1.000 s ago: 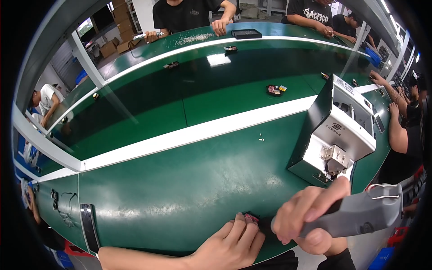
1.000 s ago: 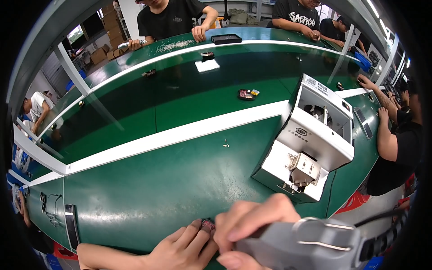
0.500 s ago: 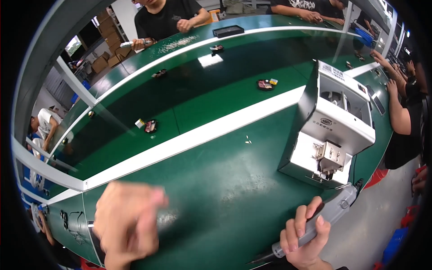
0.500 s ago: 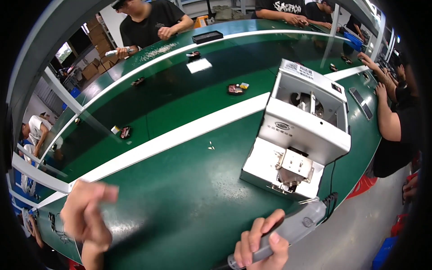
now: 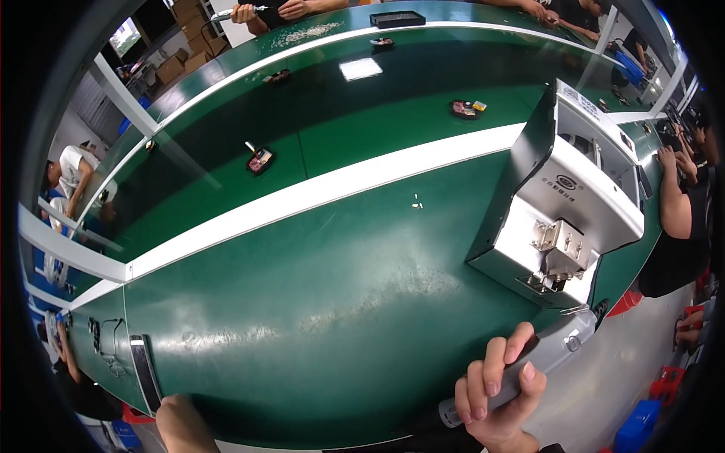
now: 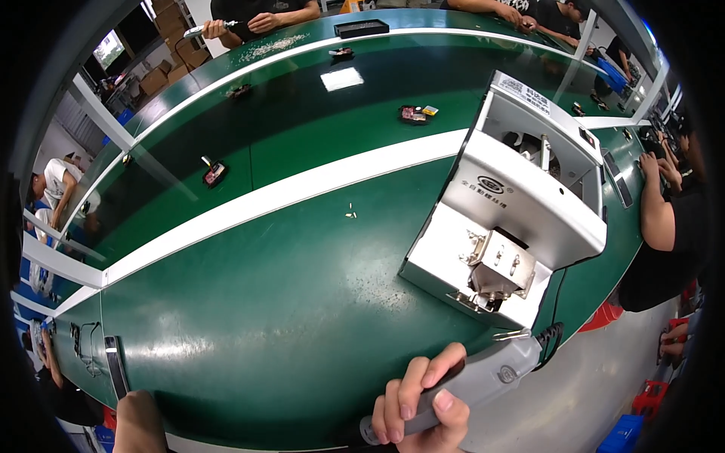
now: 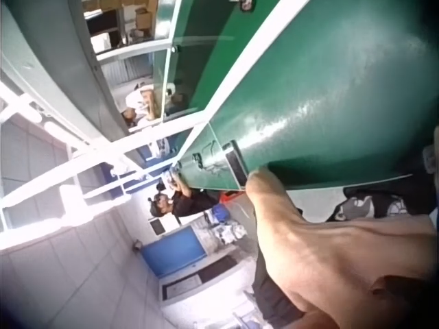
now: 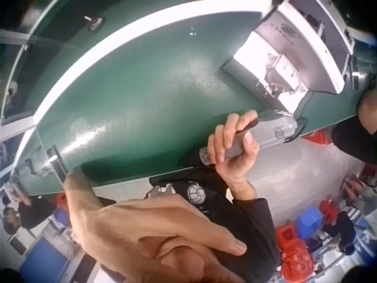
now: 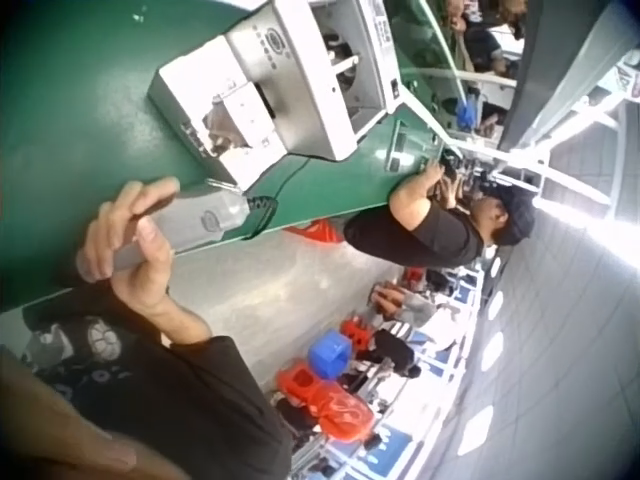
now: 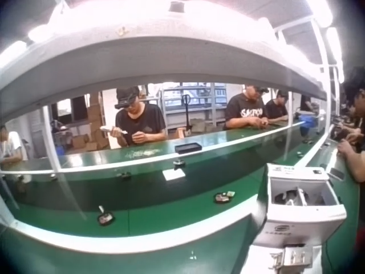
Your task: Assembling small electronic modules using an electric screwdriver on a factory production line.
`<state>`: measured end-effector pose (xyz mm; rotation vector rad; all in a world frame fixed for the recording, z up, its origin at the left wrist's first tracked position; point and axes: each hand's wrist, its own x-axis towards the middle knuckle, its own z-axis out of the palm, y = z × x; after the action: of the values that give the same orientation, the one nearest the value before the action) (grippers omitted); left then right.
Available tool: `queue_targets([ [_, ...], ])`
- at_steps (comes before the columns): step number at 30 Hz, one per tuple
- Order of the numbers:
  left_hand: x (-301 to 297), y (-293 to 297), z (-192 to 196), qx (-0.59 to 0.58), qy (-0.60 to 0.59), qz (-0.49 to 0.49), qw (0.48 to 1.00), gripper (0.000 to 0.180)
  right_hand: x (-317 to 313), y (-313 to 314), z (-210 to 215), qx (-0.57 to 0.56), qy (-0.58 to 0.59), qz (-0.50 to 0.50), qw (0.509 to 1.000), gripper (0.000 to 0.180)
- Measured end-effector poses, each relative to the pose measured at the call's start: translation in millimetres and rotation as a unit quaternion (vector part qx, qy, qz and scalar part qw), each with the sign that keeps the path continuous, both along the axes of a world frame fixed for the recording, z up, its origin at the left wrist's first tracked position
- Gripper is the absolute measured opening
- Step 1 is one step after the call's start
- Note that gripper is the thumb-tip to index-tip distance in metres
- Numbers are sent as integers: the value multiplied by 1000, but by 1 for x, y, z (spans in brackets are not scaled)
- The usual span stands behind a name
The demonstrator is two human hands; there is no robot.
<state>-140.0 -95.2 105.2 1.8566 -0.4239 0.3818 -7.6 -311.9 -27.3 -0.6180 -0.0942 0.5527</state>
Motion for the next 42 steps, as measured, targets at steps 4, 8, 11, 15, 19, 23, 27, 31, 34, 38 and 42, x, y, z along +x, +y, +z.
queue_targets([
  [4,-8,-5,-5,-28,21,12,999,46,-1,2,1,9,13,-19,1000,28],
  [8,-14,-8,-9,-51,43,21,998,46,-2,6,1,14,16,-31,999,30],
  [11,-17,-11,-12,-74,54,22,996,47,0,4,0,16,6,-39,999,29],
  [15,-18,-16,-17,-108,67,20,992,47,1,5,0,25,-2,-44,999,29],
  [19,-18,-20,-21,-140,73,13,987,48,0,6,-1,33,-1,-46,998,27],
  [23,-17,-23,-24,-166,75,3,983,48,-1,7,-1,31,-10,-41,999,27],
  [27,-17,-25,-28,-189,76,-4,979,49,-4,6,-1,29,4,-57,998,27],
  [31,-17,-29,-30,-213,80,-9,974,49,-5,8,0,35,7,-60,998,27],
  [34,-17,-32,-33,-233,84,-11,969,49,-5,8,1,36,6,-59,998,27],
  [38,-19,-31,-36,-260,92,-16,961,50,-7,13,1,47,9,-67,997,27],
  [42,-21,-30,-38,-282,96,-22,954,50,-8,16,1,50,5,-70,996,27],
])
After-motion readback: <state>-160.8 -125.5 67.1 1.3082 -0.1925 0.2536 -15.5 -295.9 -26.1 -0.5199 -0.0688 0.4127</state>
